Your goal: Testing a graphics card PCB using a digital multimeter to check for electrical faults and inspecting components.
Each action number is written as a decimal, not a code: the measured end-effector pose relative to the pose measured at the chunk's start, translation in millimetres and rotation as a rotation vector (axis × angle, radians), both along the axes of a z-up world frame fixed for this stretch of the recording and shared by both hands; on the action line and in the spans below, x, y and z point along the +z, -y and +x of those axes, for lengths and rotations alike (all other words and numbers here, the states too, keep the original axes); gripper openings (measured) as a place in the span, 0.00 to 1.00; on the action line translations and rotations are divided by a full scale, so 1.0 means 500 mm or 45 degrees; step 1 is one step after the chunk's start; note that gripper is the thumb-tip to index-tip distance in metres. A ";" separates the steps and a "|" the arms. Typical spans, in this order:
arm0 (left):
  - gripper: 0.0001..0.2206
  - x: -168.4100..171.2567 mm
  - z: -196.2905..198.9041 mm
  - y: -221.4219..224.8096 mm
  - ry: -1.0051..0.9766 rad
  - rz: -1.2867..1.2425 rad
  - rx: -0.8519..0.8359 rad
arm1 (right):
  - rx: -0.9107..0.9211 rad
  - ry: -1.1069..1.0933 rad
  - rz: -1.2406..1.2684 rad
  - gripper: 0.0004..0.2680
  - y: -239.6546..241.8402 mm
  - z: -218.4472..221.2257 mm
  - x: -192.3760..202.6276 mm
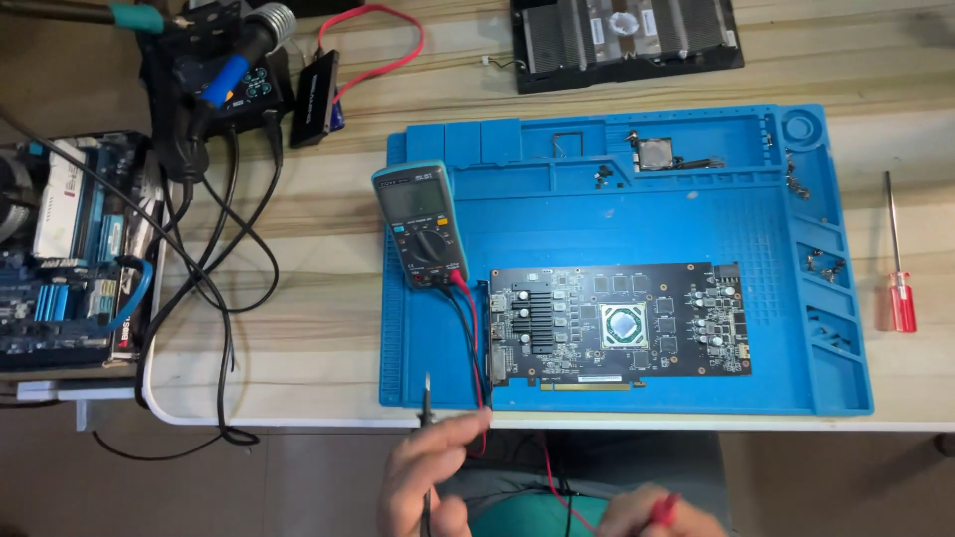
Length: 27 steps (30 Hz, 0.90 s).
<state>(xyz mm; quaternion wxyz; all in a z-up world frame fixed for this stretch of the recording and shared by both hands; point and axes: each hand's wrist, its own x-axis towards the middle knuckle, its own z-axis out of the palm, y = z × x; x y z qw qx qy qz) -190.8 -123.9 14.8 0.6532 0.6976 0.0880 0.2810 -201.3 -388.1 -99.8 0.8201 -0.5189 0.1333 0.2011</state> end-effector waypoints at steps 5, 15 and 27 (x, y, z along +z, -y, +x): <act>0.06 0.034 0.065 -0.070 -0.299 0.789 -0.094 | 0.048 0.156 -0.586 0.18 0.043 0.145 0.163; 0.24 -0.053 0.140 -0.079 -0.519 1.052 -0.186 | 0.004 0.489 -1.808 0.11 0.094 0.283 0.188; 0.23 -0.106 0.138 -0.064 -0.527 1.141 -0.150 | 0.205 0.168 -2.034 0.17 0.037 0.327 0.184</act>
